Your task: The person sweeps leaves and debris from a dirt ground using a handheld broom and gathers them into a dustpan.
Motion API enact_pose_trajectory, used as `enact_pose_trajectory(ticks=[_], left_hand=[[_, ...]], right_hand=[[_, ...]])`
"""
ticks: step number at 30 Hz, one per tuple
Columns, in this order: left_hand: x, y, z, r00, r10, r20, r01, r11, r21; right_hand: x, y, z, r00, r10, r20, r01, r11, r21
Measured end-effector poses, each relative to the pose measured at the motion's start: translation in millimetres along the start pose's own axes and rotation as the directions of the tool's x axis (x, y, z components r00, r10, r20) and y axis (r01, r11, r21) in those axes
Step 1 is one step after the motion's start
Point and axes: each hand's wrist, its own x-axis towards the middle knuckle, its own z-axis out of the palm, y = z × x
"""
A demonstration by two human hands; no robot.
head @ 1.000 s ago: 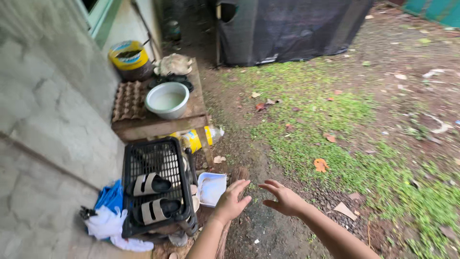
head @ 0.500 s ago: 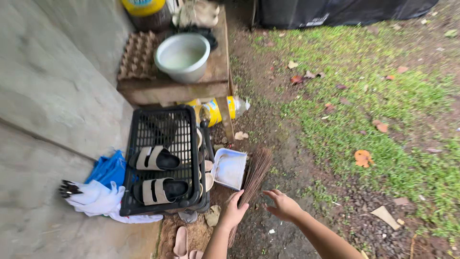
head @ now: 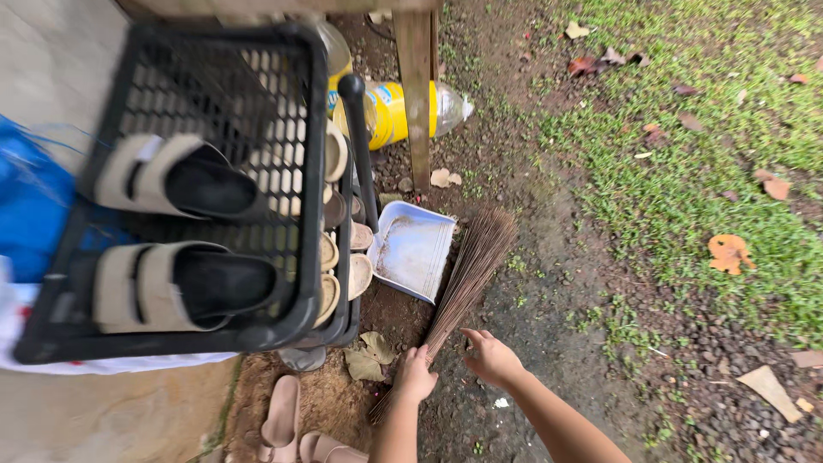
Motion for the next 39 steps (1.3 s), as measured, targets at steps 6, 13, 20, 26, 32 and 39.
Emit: enact_pose_trajectory(ticks=[6,13,20,26,32,39], left_hand=[[80,-57,88,0.988,-0.139,-0.068,0.150,0.966,0.211],[110,-87,121,0.965,-0.163,-0.206,0.222,0.926,0.307],[69,-49,65,0.991,-0.135,-0.022,0.136,0.980,0.143],[16,1,39,0.999,0.030,0.020,-0.023,0.959,-0.281],[-107,26,-43,0.910,0.242,0.338,0.051,0.742,-0.668],[-233,-73,-41,0.993,-0.017,-0.115,-0.093,0.482,-0.871]], right_hand=[[31,38,57,0.984,0.116,0.135,-0.120,0.992,0.024],[61,92,129,0.999,-0.017,0.039,0.008,0.979,0.202],[56,69,162,0.865,0.450,0.222,-0.502,0.763,0.407],[3,6,116,0.781,0.468,0.413,-0.495,0.060,0.867],[-79,-5,3,0.875,0.363,0.319,-0.377,0.102,0.920],[-252,-50,-52,0.866,0.252,0.432,-0.491,0.267,0.829]])
